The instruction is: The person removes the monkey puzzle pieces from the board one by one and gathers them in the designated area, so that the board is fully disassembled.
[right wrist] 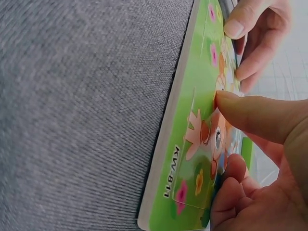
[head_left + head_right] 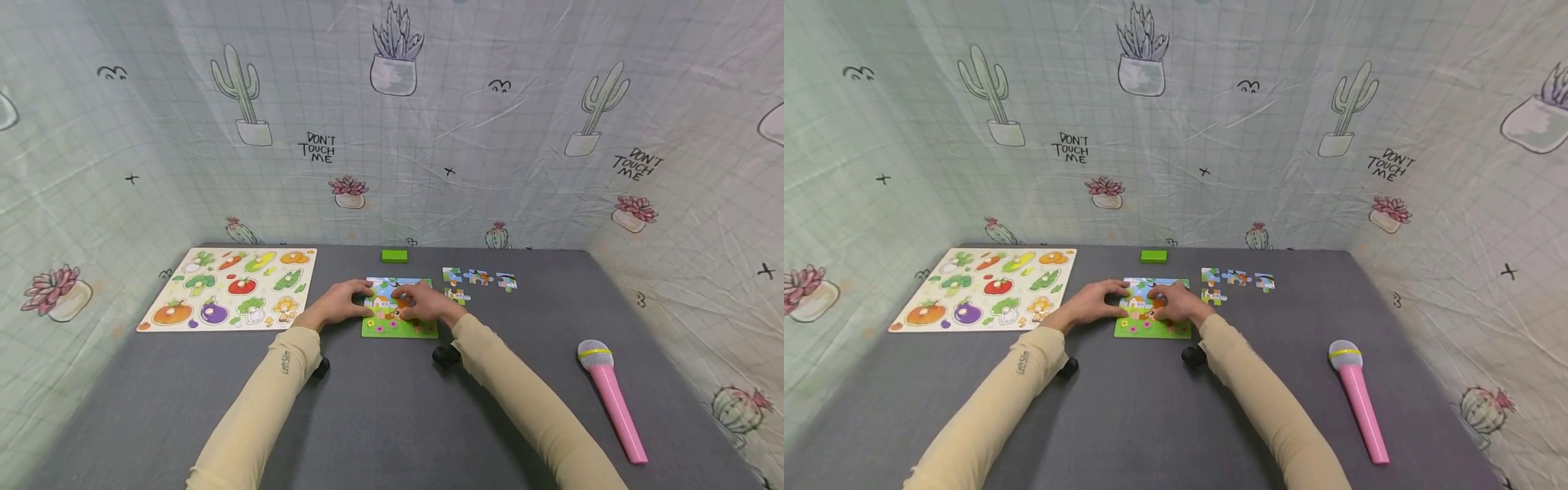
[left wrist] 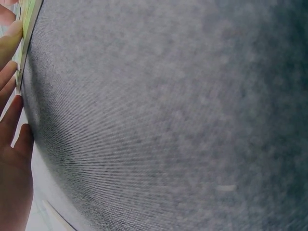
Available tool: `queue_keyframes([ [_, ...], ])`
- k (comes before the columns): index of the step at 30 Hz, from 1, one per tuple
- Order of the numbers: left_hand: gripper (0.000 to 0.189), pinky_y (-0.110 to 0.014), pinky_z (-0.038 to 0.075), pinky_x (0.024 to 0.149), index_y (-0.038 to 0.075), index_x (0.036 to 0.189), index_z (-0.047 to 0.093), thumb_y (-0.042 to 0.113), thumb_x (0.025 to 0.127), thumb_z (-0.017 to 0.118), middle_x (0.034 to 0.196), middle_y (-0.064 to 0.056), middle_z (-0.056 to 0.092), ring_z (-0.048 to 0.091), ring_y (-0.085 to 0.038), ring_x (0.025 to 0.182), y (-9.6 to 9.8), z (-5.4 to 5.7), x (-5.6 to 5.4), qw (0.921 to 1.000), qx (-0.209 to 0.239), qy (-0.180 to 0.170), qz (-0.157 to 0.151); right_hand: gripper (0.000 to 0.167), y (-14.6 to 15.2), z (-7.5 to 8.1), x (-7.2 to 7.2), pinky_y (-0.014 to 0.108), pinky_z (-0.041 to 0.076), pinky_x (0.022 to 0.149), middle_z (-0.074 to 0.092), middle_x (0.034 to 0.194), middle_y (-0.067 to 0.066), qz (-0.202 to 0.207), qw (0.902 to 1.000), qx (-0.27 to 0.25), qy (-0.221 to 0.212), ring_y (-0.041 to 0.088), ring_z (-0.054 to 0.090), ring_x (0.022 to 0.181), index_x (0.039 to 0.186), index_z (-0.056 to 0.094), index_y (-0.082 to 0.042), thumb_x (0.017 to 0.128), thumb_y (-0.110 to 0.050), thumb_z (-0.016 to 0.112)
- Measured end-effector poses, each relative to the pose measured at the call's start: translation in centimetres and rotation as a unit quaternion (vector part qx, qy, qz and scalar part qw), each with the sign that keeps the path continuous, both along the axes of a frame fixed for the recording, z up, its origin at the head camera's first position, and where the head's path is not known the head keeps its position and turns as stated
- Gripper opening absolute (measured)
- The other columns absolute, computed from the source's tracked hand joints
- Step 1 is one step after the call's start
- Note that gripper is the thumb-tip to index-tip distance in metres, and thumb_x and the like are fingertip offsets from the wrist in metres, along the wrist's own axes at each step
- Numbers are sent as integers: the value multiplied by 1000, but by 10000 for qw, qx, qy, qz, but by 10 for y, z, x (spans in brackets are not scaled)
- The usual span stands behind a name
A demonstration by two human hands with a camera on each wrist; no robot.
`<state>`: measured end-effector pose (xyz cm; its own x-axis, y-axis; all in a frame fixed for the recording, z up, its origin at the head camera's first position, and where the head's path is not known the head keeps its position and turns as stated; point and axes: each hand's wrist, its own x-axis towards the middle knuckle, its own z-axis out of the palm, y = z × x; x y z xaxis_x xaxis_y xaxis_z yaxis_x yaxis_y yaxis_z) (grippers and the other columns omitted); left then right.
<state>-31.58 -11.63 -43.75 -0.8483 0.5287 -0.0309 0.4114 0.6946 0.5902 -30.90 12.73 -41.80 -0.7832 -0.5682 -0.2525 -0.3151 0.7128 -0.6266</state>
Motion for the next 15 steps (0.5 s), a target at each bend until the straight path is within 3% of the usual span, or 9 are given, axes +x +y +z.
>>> queue_keyframes([
  [6,46,-46,29,116,2,126,64,25,88,75,147,-12,47,37,-31,139,0,0,0,9999,-44,-113,64,42,-2,-3,2,48,43,96,40,131,21,-369,9990,-167,-185,33,42,117,137,52,-8,97,-11,61],
  [15,46,-48,30,116,2,126,64,27,88,74,147,-13,47,36,-33,139,1,1,0,10000,-55,-37,-10,40,-3,-8,6,44,48,89,56,126,16,-784,9950,-556,283,30,53,106,129,61,-6,89,-8,71],
])
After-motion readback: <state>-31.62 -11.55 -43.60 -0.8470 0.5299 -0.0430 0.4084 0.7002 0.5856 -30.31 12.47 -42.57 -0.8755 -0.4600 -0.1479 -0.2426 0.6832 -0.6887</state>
